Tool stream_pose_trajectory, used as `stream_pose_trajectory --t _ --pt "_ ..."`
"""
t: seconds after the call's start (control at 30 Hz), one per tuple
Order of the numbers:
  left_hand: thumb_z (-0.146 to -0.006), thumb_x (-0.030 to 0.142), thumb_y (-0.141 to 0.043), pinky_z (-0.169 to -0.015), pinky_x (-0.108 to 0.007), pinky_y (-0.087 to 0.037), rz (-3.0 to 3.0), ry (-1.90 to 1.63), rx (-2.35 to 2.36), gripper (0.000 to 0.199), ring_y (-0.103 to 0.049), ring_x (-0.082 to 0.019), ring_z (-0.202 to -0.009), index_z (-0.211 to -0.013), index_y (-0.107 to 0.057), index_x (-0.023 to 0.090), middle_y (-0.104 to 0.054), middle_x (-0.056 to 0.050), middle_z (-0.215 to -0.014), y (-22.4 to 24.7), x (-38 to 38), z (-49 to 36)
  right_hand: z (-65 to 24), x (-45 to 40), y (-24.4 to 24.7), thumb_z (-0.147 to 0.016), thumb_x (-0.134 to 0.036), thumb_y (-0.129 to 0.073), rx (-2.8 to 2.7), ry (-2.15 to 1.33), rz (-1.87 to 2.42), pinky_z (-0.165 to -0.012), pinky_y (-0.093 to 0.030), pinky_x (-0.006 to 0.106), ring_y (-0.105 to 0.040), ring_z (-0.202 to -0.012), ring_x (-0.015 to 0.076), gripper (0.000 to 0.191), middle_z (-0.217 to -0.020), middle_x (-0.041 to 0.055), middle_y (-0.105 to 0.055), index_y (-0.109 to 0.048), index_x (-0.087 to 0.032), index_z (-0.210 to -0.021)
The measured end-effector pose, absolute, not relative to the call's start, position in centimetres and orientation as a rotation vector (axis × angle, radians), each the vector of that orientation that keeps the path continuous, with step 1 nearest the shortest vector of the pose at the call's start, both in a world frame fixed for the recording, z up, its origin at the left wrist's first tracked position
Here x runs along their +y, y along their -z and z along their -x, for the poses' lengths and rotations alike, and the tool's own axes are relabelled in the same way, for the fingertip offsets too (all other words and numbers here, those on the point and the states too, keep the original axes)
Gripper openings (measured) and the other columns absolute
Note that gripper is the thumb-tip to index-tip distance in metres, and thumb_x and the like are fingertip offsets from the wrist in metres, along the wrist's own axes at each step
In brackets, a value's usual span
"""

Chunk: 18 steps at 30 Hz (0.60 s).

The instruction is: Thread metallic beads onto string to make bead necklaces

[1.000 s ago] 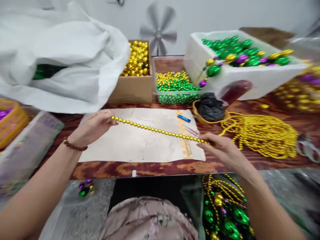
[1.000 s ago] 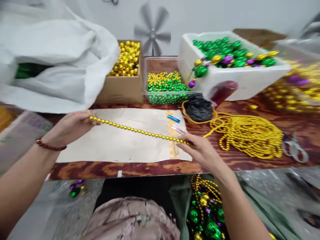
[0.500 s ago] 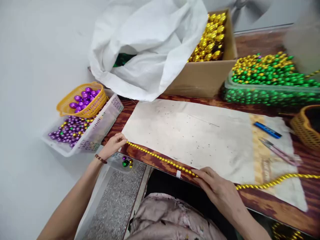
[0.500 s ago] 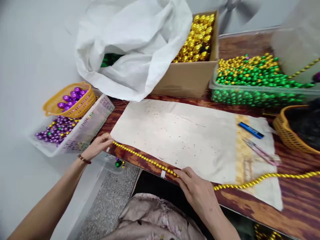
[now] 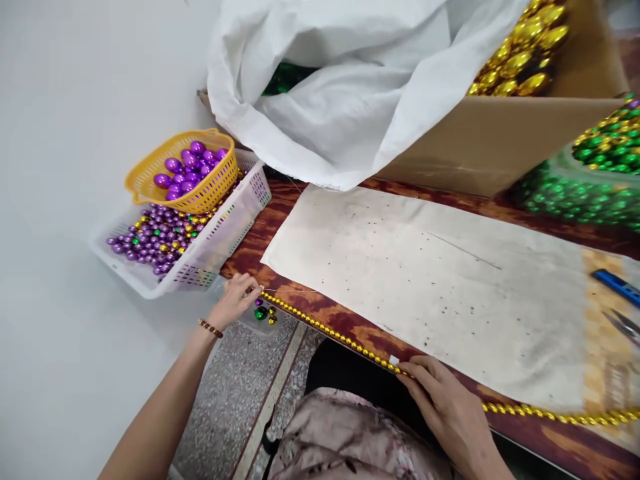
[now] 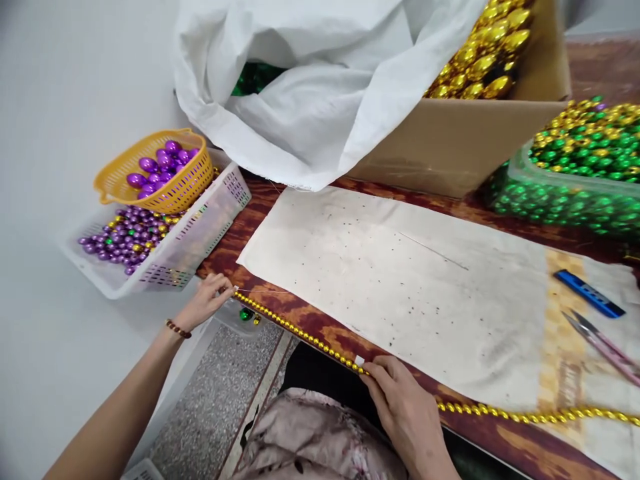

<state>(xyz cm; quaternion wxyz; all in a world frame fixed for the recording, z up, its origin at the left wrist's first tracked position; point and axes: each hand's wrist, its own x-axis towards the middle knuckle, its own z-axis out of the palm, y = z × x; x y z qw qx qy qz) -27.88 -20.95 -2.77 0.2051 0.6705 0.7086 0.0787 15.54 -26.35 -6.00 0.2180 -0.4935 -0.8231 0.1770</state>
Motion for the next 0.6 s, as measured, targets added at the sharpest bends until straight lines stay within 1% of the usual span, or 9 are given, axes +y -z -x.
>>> stream_pose_trajectory --t 0.17,0.3,0.37,0.47,0.6 --pt "-0.093 0.04 -0.047 -0.077 -0.034 -0.03 -1.879 -0.199 1.943 0.03 -0.047 -0.021 -0.082 -0.072 -0.054 0.02 -0.057 -0.002 -0.077 2.9 -20.8 28.4 -15.4 -26.4 6.1 -0.103 -0.036 -0.04 -2.288 -0.505 1.359 -0.054 -0.056 0.024 -0.073 -0.08 0.0189 0.033 -0.094 0.008 -0.071 -0.07 -0.025 -0.096" --pt "-0.093 0.041 -0.044 -0.078 -0.034 -0.032 -1.919 -0.173 1.914 0.032 -0.046 -0.02 -0.078 -0.071 -0.053 0.02 -0.058 -0.002 -0.076 2.9 -20.9 28.8 -15.1 -26.5 5.7 -0.103 -0.031 -0.044 -2.3 -0.54 1.359 -0.066 -0.056 0.025 -0.07 -0.086 0.0188 0.026 -0.095 0.008 -0.071 -0.068 -0.022 -0.101" --pt "-0.093 0.041 -0.042 -0.08 -0.034 -0.033 -1.941 -0.152 1.906 0.031 -0.046 -0.02 -0.077 -0.072 -0.054 0.02 -0.058 -0.002 -0.076 3.0 -20.9 29.0 -14.9 -26.5 5.5 -0.103 -0.03 -0.045 -2.31 -0.56 1.382 -0.069 -0.055 0.026 -0.069 -0.088 0.0188 0.024 -0.097 0.0085 -0.07 -0.067 -0.02 -0.105" --pt "-0.092 0.041 -0.04 -0.081 -0.034 -0.034 -1.974 -0.12 1.892 0.03 -0.047 -0.021 -0.08 -0.076 -0.055 0.021 -0.059 -0.003 -0.078 3.2 -20.6 29.4 -14.7 -26.4 5.3 -0.103 -0.032 -0.046 -2.31 -0.595 1.423 -0.07 -0.053 0.027 -0.067 -0.087 0.019 0.026 -0.096 0.0085 -0.069 -0.068 -0.02 -0.104" --pt "-0.09 0.044 -0.038 -0.077 -0.033 -0.034 -1.985 -0.099 1.889 0.033 -0.047 -0.024 -0.08 -0.075 -0.057 0.022 -0.059 -0.005 -0.077 3.3 -20.4 29.5 -14.7 -26.5 5.3 -0.102 -0.034 -0.048 -2.308 -0.626 1.493 -0.067 -0.049 0.026 -0.065 -0.086 0.0187 0.025 -0.095 0.0075 -0.067 -0.069 -0.021 -0.104"
